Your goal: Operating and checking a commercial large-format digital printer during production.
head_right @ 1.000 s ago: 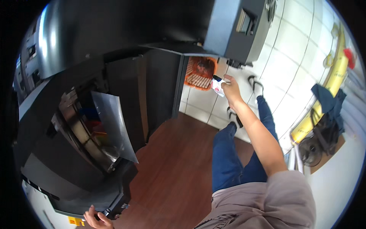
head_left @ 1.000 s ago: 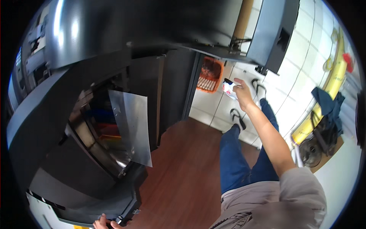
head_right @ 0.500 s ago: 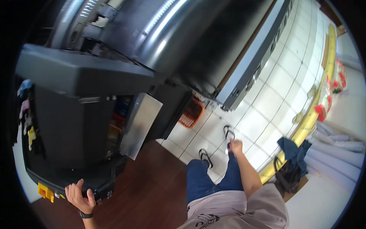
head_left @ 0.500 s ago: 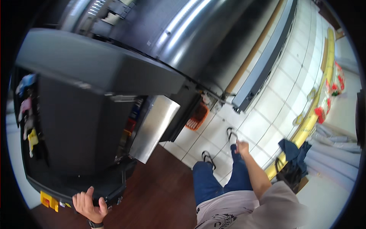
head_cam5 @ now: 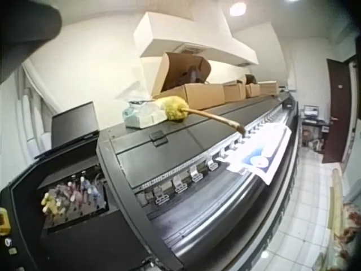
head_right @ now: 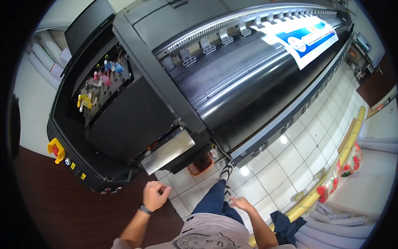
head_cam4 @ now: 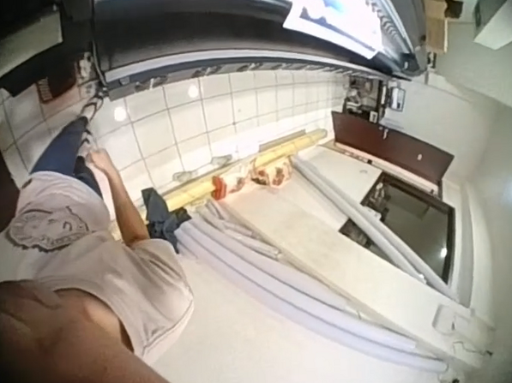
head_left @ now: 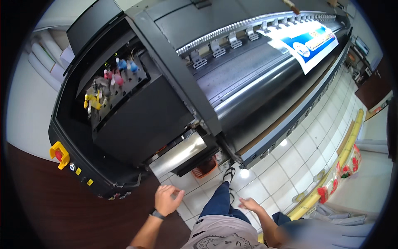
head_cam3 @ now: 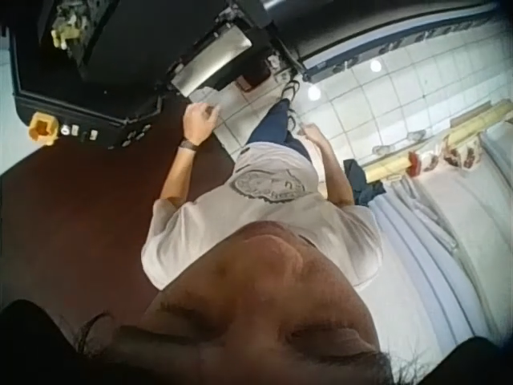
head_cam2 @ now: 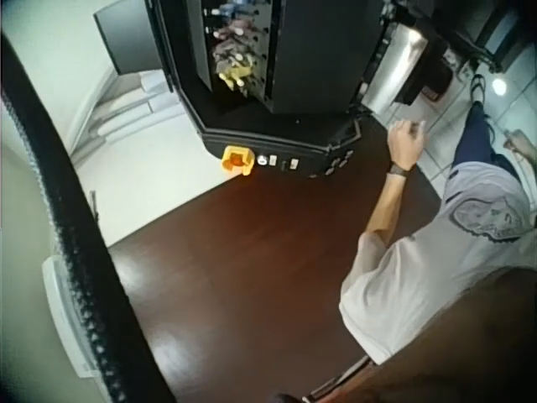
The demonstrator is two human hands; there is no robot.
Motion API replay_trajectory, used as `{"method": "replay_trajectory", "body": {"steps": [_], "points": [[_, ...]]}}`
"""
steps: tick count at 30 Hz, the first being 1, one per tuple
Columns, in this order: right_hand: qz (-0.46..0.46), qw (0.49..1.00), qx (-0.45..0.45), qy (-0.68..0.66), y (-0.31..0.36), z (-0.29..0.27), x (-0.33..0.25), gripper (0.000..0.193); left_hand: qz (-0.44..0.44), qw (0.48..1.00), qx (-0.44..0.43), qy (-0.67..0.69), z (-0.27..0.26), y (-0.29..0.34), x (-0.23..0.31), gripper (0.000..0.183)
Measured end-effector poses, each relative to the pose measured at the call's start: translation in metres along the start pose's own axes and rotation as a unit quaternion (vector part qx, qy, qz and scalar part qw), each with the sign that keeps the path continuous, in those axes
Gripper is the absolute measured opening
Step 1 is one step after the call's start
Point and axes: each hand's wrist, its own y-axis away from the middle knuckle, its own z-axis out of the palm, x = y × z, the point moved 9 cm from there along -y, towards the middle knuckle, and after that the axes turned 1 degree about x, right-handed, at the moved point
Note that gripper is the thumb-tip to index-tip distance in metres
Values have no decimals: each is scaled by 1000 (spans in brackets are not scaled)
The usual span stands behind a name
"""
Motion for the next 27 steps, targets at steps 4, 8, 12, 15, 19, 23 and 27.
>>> {"method": "replay_trajectory", "body": {"steps": [4,8,12,15,19,23,27], "points": [[-325,945,35,-32,10,-21,-202,37,-436,591,148,662,153,32,-149,22],[-370,927,58,-8,-6,-16,-319,56,-358,594,389,606,105,0,-133,30],[-461,879,117,1,19,-19,-400,52,-311,615,511,514,62,-11,-116,60],[-439,892,104,24,33,-27,-434,65,-272,623,543,492,48,-34,-107,66],[-448,890,59,64,28,-4,-454,82,-313,549,578,516,38,-35,-112,70],[-435,899,38,38,34,16,-454,91,-354,570,589,451,30,-26,-129,75],[-431,897,55,-81,41,17,-461,95,-368,613,580,390,39,-23,-152,78]]}}
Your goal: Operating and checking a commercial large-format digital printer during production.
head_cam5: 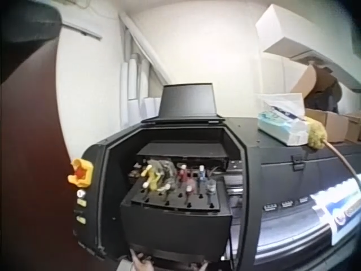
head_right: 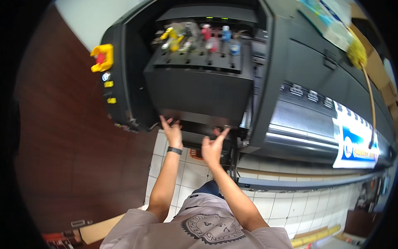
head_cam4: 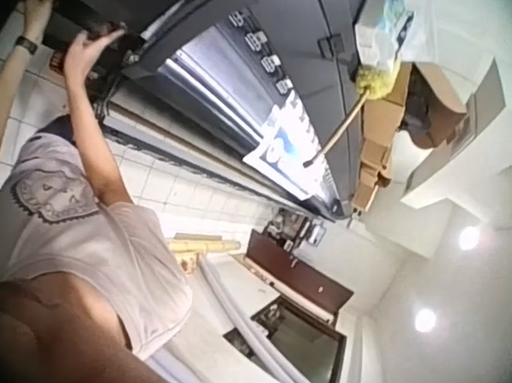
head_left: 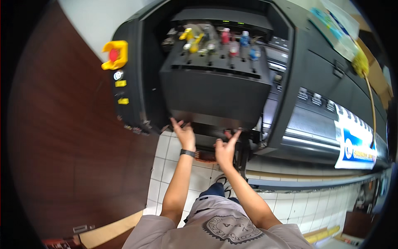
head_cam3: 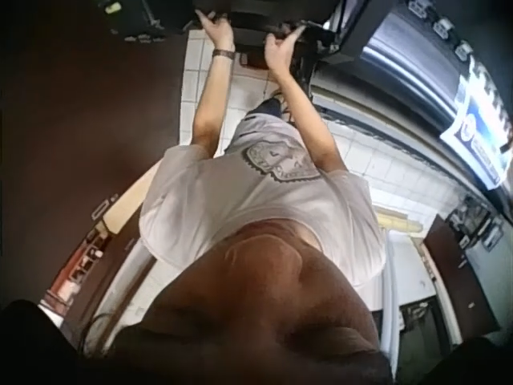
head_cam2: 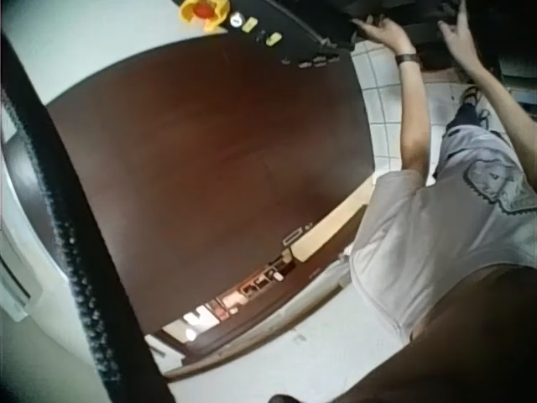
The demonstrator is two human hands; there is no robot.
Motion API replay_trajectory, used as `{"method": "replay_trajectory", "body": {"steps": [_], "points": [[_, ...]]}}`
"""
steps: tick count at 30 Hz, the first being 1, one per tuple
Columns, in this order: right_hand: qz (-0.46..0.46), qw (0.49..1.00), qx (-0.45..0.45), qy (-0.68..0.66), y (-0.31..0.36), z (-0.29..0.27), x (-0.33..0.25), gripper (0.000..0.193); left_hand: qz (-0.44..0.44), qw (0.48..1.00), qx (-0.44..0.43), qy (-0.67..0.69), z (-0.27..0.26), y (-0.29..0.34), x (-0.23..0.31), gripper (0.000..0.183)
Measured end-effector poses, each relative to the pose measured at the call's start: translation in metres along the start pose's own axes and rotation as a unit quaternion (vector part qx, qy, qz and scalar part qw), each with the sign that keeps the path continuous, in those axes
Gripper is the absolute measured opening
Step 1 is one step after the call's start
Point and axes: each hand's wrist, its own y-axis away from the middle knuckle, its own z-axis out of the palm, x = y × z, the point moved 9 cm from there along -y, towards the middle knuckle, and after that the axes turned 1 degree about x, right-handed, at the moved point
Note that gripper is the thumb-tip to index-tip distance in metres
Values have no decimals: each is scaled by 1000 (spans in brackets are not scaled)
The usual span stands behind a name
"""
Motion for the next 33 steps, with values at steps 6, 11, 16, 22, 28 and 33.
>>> {"method": "replay_trajectory", "body": {"steps": [6,11,16,22,28,33], "points": [[-28,994,107,-1,2,-20,1,95,-34,995,-33,86,14,13,7,76],[-11,997,74,-24,2,-3,10,90,-48,995,-63,65,13,16,-2,82],[-89,969,219,72,-2,-21,21,34,-46,969,-238,57,26,43,-9,93],[121,966,196,117,45,0,138,42,-125,553,-801,-195,-73,77,-107,56],[320,940,53,102,108,119,315,58,-84,724,-626,-278,-169,-143,-151,41],[489,848,24,-201,142,203,337,82,-109,915,-386,30,-81,-310,22,28]]}}
